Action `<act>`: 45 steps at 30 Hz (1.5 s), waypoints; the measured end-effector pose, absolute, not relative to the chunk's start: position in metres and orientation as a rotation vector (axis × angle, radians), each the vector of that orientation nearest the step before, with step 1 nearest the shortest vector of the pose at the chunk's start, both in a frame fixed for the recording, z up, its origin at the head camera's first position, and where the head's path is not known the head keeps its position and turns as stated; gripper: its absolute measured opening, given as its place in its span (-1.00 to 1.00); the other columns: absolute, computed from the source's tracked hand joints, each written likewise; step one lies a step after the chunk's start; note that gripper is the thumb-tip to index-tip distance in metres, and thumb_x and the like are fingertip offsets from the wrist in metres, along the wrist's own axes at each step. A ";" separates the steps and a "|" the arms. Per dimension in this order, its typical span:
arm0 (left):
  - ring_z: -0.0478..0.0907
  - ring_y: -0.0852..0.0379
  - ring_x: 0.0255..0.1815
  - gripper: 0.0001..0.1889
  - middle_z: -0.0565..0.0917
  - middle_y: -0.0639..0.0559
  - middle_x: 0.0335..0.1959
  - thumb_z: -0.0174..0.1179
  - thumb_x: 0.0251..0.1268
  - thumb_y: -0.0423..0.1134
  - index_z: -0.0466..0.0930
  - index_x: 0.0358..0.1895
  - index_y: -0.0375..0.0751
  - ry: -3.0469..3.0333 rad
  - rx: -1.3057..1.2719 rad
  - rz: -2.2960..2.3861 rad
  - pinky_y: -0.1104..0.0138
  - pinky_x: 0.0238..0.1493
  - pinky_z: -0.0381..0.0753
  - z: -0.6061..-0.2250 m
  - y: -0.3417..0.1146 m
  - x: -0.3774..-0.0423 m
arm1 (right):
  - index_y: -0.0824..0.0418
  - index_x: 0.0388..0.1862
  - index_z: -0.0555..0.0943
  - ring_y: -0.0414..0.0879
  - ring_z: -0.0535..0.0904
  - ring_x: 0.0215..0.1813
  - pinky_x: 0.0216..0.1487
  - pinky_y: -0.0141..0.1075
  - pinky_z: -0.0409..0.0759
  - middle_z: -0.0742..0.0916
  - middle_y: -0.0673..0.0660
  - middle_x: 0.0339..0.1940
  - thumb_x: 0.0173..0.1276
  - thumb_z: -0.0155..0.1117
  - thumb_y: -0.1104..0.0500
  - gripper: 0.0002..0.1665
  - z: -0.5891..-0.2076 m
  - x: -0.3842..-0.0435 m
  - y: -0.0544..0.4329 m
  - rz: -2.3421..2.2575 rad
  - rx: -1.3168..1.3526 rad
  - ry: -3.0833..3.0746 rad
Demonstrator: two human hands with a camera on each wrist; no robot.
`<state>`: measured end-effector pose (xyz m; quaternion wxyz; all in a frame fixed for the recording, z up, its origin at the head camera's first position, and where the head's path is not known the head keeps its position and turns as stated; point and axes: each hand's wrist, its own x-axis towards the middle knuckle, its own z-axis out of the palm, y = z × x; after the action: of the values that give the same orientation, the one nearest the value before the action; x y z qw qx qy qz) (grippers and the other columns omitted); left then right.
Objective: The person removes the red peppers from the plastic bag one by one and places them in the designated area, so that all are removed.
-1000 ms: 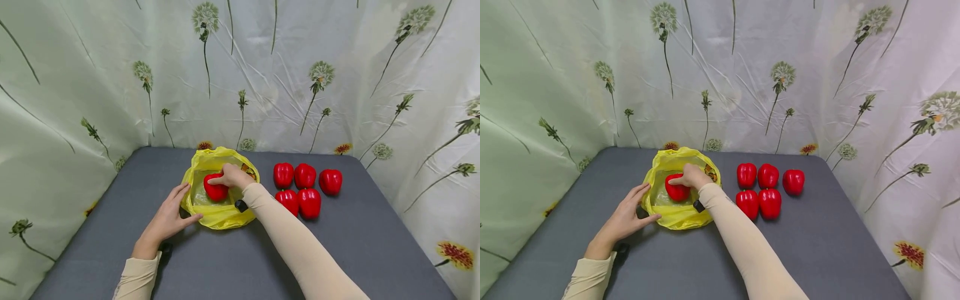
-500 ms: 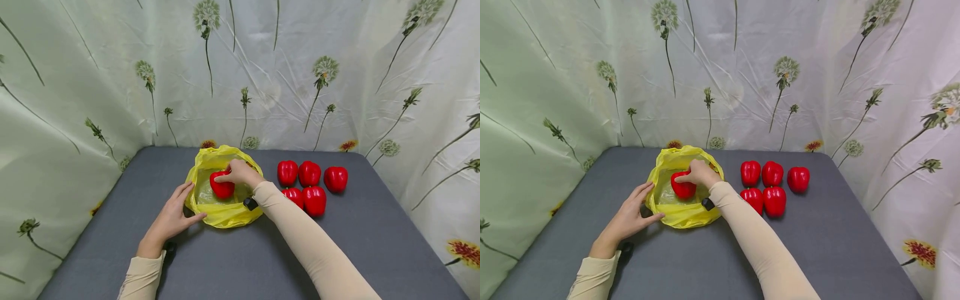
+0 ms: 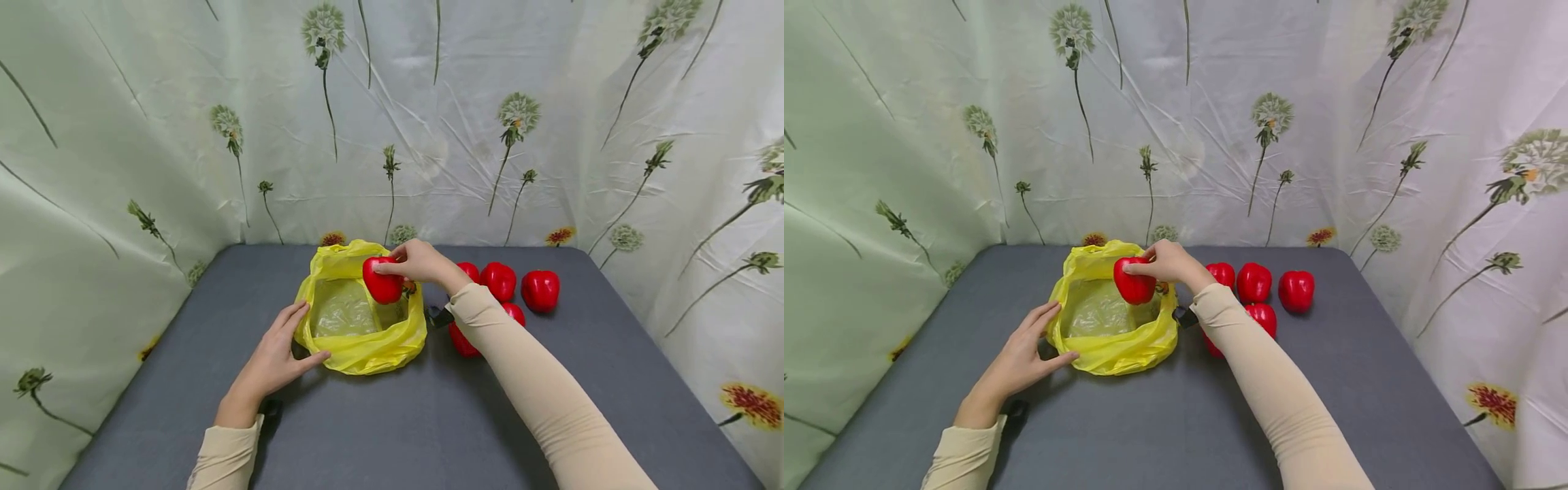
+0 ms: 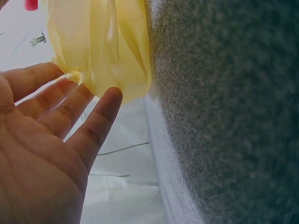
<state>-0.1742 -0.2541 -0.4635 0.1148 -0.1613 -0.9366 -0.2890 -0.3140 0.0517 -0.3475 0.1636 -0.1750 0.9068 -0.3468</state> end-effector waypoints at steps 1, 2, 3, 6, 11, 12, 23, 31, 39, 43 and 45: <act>0.36 -0.40 0.58 0.06 0.32 -0.33 0.62 0.62 0.20 0.02 0.25 0.63 -0.42 -2.746 -0.472 -0.845 -0.30 0.47 0.48 -0.464 -0.255 -0.174 | 0.22 0.40 0.66 0.11 0.81 -0.01 0.14 -0.03 0.79 0.80 0.19 0.22 0.46 0.44 -0.26 -0.25 -0.345 -0.314 0.056 -0.997 -0.505 2.590; 0.36 -0.40 0.58 0.06 0.32 -0.34 0.61 0.61 0.20 0.02 0.25 0.63 -0.42 -2.746 -0.472 -0.842 -0.30 0.47 0.48 -0.463 -0.255 -0.174 | 0.23 0.41 0.65 0.07 0.82 -0.01 0.13 -0.06 0.80 0.79 0.20 0.25 0.47 0.44 -0.25 -0.25 -0.343 -0.314 0.060 -1.006 -0.507 2.593; 0.35 -0.40 0.59 0.06 0.32 -0.34 0.61 0.61 0.21 0.03 0.25 0.64 -0.42 -2.747 -0.470 -0.840 -0.30 0.47 0.48 -0.463 -0.255 -0.174 | 0.23 0.41 0.65 0.05 0.82 -0.01 0.12 -0.09 0.80 0.79 0.21 0.25 0.48 0.44 -0.24 -0.25 -0.340 -0.313 0.065 -1.019 -0.507 2.594; 0.35 -0.40 0.59 0.07 0.31 -0.33 0.62 0.60 0.22 0.05 0.24 0.64 -0.41 -2.756 -0.464 -0.835 -0.30 0.48 0.48 -0.463 -0.255 -0.174 | 0.25 0.42 0.64 0.03 0.82 0.02 0.09 -0.14 0.82 0.79 0.23 0.26 0.50 0.42 -0.21 -0.26 -0.333 -0.311 0.081 -1.048 -0.504 2.598; 0.35 -0.40 0.59 0.07 0.32 -0.33 0.62 0.60 0.21 0.05 0.24 0.64 -0.41 -2.758 -0.461 -0.831 -0.30 0.47 0.48 -0.463 -0.254 -0.174 | 0.23 0.44 0.62 0.07 0.82 0.02 0.15 -0.07 0.80 0.78 0.24 0.25 0.52 0.38 -0.23 -0.26 -0.325 -0.305 0.108 -1.055 -0.464 2.622; 0.35 -0.40 0.59 0.07 0.32 -0.33 0.61 0.61 0.21 0.04 0.24 0.64 -0.41 -2.756 -0.461 -0.830 -0.30 0.47 0.48 -0.462 -0.254 -0.174 | 0.23 0.44 0.61 0.08 0.82 0.03 0.19 -0.03 0.78 0.77 0.25 0.26 0.52 0.37 -0.23 -0.26 -0.324 -0.303 0.113 -1.058 -0.452 2.627; 0.35 -0.41 0.58 0.07 0.32 -0.35 0.61 0.61 0.21 0.03 0.24 0.64 -0.42 -2.751 -0.462 -0.841 -0.31 0.47 0.47 -0.462 -0.254 -0.174 | 0.21 0.49 0.57 0.09 0.79 0.09 0.36 0.08 0.67 0.69 0.26 0.37 0.55 0.30 -0.31 -0.21 -0.324 -0.284 0.177 -1.070 -0.360 2.632; 0.35 -0.41 0.59 0.06 0.32 -0.34 0.61 0.61 0.21 0.03 0.24 0.64 -0.42 -2.751 -0.459 -0.844 -0.32 0.47 0.47 -0.463 -0.255 -0.173 | 0.25 0.43 0.54 0.02 0.74 -0.01 0.04 -0.24 0.69 0.70 0.27 0.27 0.57 0.29 -0.28 -0.25 -0.334 -0.266 0.222 -1.102 -0.305 2.661; 0.33 -0.39 0.60 0.07 0.32 -0.32 0.62 0.61 0.21 0.05 0.23 0.64 -0.41 -2.764 -0.436 -0.845 -0.32 0.49 0.45 -0.465 -0.255 -0.174 | 0.36 0.51 0.46 -0.08 0.79 0.00 0.02 -0.35 0.72 0.66 0.38 0.35 0.63 0.23 -0.21 -0.21 -0.354 -0.251 0.263 -1.188 -0.210 2.639; 0.34 -0.39 0.60 0.07 0.32 -0.33 0.62 0.61 0.21 0.04 0.24 0.64 -0.42 -2.758 -0.443 -0.842 -0.32 0.49 0.45 -0.465 -0.255 -0.175 | 0.39 0.51 0.46 -0.16 0.79 -0.06 -0.01 -0.37 0.74 0.72 0.29 0.26 0.64 0.22 -0.23 -0.19 -0.365 -0.245 0.283 -1.234 -0.161 2.628; 0.35 -0.39 0.59 0.07 0.33 -0.34 0.61 0.61 0.21 0.04 0.24 0.64 -0.42 -2.754 -0.452 -0.841 -0.31 0.49 0.46 -0.464 -0.254 -0.175 | 0.41 0.51 0.45 -0.22 0.79 -0.10 -0.02 -0.37 0.76 0.76 0.19 0.17 0.65 0.20 -0.22 -0.19 -0.371 -0.243 0.293 -1.264 -0.144 2.616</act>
<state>-0.1750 -0.2542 -0.4644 0.1134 -0.1541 -0.9387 -0.2866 -0.2432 0.2934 -0.3705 0.1160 -0.0492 0.8932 -0.4316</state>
